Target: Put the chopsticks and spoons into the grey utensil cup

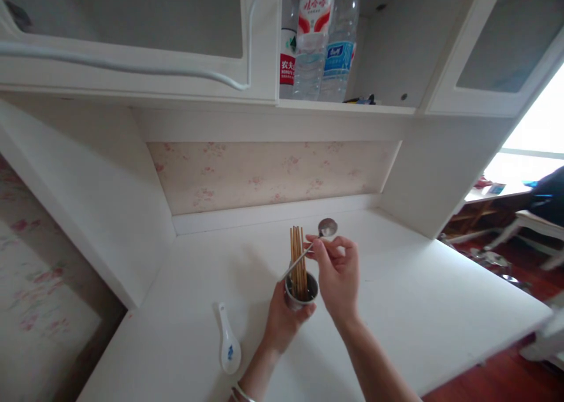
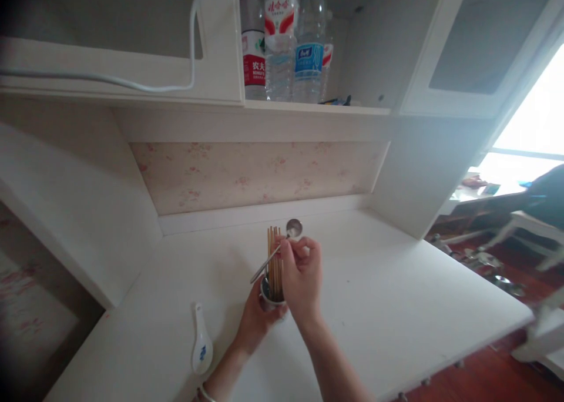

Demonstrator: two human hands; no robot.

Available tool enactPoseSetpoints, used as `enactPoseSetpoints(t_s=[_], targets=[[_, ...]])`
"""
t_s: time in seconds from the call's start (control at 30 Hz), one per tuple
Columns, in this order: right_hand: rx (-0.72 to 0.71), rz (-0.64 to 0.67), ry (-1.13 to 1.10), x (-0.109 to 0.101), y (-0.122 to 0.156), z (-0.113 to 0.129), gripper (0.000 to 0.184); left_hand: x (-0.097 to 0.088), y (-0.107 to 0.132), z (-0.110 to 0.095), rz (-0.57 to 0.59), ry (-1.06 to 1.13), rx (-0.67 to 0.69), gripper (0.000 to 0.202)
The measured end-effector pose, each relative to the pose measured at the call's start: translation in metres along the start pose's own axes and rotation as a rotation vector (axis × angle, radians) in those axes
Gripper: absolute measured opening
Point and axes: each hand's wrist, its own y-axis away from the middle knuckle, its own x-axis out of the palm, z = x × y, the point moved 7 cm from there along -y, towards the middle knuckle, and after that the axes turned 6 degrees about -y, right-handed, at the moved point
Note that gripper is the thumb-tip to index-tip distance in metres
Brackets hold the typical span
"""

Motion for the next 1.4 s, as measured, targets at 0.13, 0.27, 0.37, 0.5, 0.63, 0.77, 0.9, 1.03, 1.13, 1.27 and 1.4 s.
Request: enactPoseSetpoints(t_s=[0.13,0.27,0.37,0.5,0.63,0.77,0.9,1.03,1.13,1.27,1.4], targets=[[0.034,-0.083,0.066,-0.044,-0.017,-0.010,0.032,0.002,0.003,-0.002,0.016,-0.067,0.054,0.071],[0.159,-0.083,0.153,-0.070,-0.015,-0.040,0.035,-0.001,0.003,-0.002,-0.007,-0.123,0.065,0.073],[0.255,-0.020,0.239,-0.075,-0.005,-0.060,0.035,0.000,0.002,-0.003,-0.002,-0.112,0.076,0.073],[0.298,0.061,0.428,-0.075,0.010,-0.075,0.030,0.000,0.000,-0.002,-0.017,-0.116,0.081,0.074],[0.332,0.151,0.602,-0.071,0.022,-0.085,0.027,0.000,-0.001,0.001,-0.018,-0.135,0.088,0.073],[0.355,0.157,0.507,-0.071,0.028,-0.095,0.027,0.001,-0.001,-0.001,-0.022,-0.125,0.081,0.071],[0.404,0.170,0.249,-0.073,0.035,-0.103,0.040,0.001,0.000,-0.005,-0.056,-0.125,0.047,0.072],[0.481,0.347,0.035,-0.068,0.048,-0.106,0.060,0.005,0.001,-0.011,0.007,-0.117,0.057,0.067],[0.527,0.478,-0.044,-0.064,0.057,-0.105,0.083,0.007,0.002,-0.015,0.038,-0.142,0.077,0.070],[0.556,0.536,-0.074,-0.063,0.062,-0.110,0.076,0.010,0.006,-0.021,0.061,-0.223,0.108,0.068],[0.539,0.503,-0.052,-0.066,0.061,-0.114,0.071,0.011,0.014,-0.020,0.129,-0.251,0.140,0.073]])
